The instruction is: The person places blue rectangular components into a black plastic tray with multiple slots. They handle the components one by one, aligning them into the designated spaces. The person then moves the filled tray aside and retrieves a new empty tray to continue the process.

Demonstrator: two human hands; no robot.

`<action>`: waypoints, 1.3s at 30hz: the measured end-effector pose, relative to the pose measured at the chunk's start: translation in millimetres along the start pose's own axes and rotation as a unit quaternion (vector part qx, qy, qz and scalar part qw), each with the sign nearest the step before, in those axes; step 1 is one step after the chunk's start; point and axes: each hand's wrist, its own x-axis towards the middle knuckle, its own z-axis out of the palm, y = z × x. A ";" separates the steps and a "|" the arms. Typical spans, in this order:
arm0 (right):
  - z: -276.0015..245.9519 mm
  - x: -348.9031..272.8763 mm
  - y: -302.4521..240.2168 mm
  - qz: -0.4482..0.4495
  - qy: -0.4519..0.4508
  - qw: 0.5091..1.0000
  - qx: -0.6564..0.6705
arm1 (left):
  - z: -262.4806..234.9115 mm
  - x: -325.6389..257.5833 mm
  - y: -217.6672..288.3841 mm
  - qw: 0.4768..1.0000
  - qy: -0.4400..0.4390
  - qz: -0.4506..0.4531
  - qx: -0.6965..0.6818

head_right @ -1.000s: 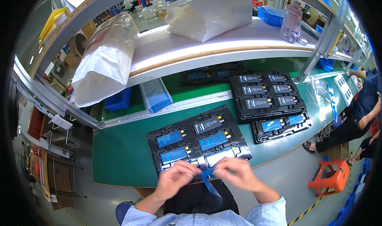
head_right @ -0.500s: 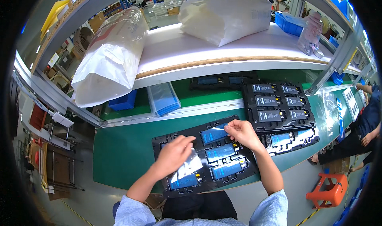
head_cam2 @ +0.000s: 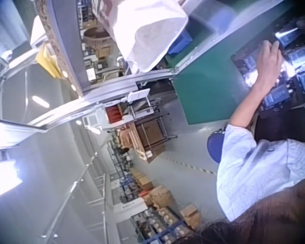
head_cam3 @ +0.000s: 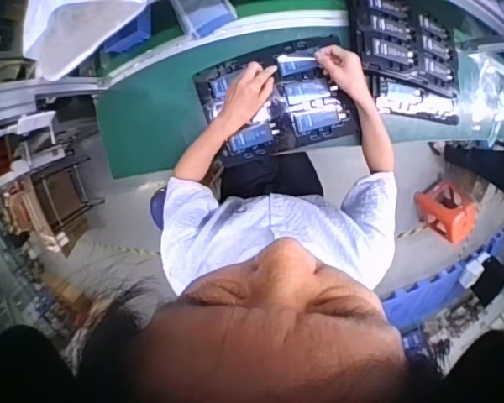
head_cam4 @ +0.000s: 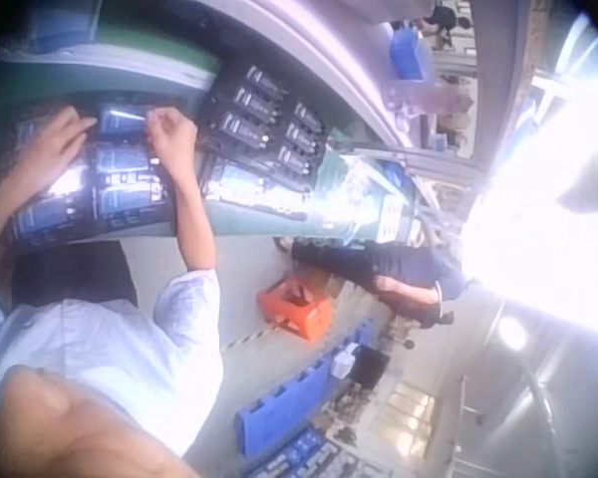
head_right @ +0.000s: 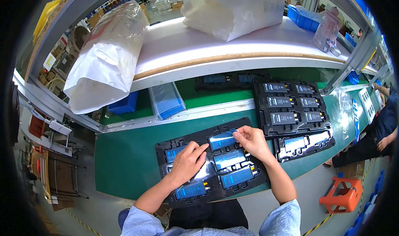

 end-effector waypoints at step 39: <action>15.8 -3.1 -6.8 -0.145 0.090 0.966 -0.196 | 1.2 5.8 4.4 0.991 -0.051 0.058 0.108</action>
